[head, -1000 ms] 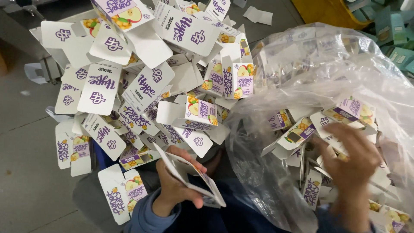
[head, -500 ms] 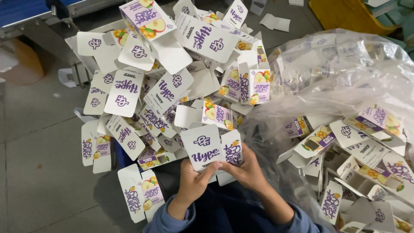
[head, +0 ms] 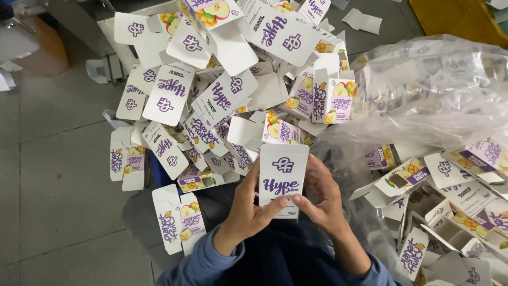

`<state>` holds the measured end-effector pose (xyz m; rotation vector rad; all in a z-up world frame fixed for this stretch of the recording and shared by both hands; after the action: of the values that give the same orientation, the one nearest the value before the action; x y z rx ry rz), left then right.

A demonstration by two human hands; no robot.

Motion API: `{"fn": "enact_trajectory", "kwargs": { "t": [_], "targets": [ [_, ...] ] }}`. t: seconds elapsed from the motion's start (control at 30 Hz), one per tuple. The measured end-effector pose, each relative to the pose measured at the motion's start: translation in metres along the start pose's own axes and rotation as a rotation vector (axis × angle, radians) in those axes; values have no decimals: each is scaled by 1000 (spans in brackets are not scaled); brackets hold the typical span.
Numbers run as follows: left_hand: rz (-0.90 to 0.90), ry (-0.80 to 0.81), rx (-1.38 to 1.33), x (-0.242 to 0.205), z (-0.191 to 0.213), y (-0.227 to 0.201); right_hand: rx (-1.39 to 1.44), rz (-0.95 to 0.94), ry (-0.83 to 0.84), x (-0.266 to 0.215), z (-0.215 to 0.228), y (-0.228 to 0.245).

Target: Folding flat-packed juice boxes into their 3D shape and placing them into a collection bag.

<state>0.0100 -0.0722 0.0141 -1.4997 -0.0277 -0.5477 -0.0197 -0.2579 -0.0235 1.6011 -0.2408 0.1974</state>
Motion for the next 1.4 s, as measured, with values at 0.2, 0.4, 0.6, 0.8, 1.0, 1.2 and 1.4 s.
{"fn": "enact_trajectory", "kwargs": {
  "t": [0.2,0.4,0.6,0.8,1.0,1.2,1.4],
  "targets": [
    [141,39,-130,2,3,3,145,-132,-33,5,1,-1],
    [214,-73,-366,0,5,41,-160,193,39,16,11,-6],
    [281,-61,-424,-4,9,62,-759,757,-13,8,13,-12],
    [-161,-159,39,2,18,5,-457,399,-51,14,23,7],
    [-187,-150,-56,-2,12,9,-27,248,97,17,-1,-6],
    [-71,-10,-122,2,17,14,-9,189,109,19,-4,-18],
    [40,35,-235,-4,8,33,-46,224,100,35,-16,7]
  ]
}}
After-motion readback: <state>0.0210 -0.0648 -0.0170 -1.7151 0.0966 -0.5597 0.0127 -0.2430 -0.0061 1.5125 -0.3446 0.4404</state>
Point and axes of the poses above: each hand's wrist, its own x-axis towards the middle knuckle, its own z-axis out of the back of the hand, y = z × x, the point moved 3 cm from there along x, towards the middle knuckle, and after that the axes turned 2 degrees about -y, right-handed, at the moved point
